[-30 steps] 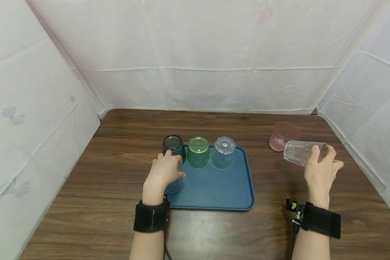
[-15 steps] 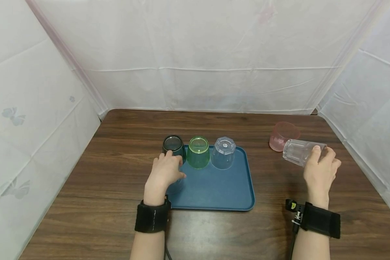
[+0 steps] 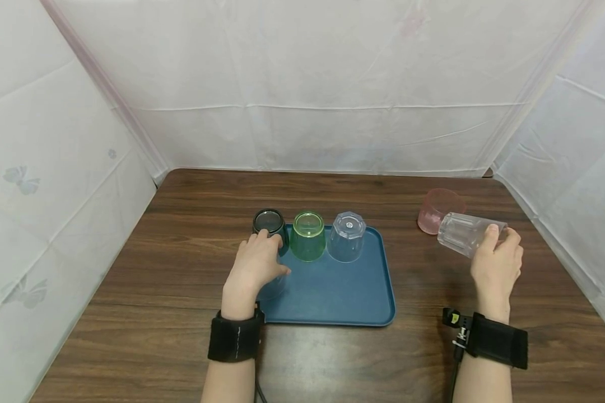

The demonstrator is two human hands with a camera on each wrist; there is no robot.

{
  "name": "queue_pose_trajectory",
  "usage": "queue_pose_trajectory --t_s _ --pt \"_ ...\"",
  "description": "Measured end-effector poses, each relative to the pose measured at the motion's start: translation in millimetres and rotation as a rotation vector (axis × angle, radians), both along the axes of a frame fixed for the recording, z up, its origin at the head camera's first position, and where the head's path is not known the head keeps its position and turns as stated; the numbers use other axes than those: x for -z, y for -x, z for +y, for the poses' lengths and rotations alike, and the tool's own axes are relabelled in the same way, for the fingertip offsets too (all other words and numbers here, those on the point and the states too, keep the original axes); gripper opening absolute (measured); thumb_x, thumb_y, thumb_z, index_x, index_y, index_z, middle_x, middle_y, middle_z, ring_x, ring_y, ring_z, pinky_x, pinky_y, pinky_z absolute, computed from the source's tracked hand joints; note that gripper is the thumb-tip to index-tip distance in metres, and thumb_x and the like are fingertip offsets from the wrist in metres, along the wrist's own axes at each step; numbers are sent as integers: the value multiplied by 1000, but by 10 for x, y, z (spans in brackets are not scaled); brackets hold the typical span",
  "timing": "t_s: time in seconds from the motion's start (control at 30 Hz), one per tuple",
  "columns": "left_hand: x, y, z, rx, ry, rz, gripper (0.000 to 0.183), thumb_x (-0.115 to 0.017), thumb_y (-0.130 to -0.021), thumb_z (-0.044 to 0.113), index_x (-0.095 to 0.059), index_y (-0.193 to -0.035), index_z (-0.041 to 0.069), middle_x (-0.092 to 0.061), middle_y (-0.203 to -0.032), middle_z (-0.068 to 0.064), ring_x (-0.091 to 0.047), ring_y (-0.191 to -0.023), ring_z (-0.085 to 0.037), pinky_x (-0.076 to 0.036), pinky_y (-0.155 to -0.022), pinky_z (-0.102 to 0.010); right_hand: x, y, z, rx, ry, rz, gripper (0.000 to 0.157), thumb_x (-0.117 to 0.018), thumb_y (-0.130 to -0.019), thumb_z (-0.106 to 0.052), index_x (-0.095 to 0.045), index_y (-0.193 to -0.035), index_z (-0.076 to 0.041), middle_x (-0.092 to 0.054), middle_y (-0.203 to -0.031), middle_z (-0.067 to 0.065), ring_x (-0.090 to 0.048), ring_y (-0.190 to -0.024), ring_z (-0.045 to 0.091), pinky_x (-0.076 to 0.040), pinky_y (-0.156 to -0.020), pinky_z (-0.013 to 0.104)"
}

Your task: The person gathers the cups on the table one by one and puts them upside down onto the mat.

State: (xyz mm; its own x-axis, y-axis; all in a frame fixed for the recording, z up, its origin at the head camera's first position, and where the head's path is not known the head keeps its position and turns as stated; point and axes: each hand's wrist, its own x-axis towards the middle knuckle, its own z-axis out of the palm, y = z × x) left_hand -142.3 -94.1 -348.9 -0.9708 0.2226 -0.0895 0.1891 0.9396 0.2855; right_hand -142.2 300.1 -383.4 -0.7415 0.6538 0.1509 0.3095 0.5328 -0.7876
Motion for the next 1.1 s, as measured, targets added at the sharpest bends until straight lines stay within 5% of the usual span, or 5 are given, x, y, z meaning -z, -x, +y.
queue_pose_trajectory --t_s 0.43,0.77,1.1 --pt "-90 -46 44 4 -89 222 69 -78 -69 34 -51 -124 3 -50 -115 -15 -46 -108 -32 -36 -94 -49 -26 15 -53 1 -21 42 62 -16 -97 -44 -37 -134 0 -43 -130 29 -36 -118 49 -24 -99 58" --pt "-96 -23 161 134 -234 402 102 -80 -65 36 -25 -144 4 -37 -139 -15 -34 -127 -28 -29 -103 -45 -48 -1 -103 -15 -24 33 63 -12 -97 -44 -39 -130 2 -44 -126 33 -37 -113 54 -27 -92 62" --pt "-82 -18 266 230 -319 411 108 -79 -64 39 -17 -147 10 -27 -148 -9 -27 -132 -23 -25 -106 -45 -131 -24 -251 -40 -55 71 61 -10 -97 -43 -45 -117 3 -56 -103 28 -54 -89 47 -38 -80 56"
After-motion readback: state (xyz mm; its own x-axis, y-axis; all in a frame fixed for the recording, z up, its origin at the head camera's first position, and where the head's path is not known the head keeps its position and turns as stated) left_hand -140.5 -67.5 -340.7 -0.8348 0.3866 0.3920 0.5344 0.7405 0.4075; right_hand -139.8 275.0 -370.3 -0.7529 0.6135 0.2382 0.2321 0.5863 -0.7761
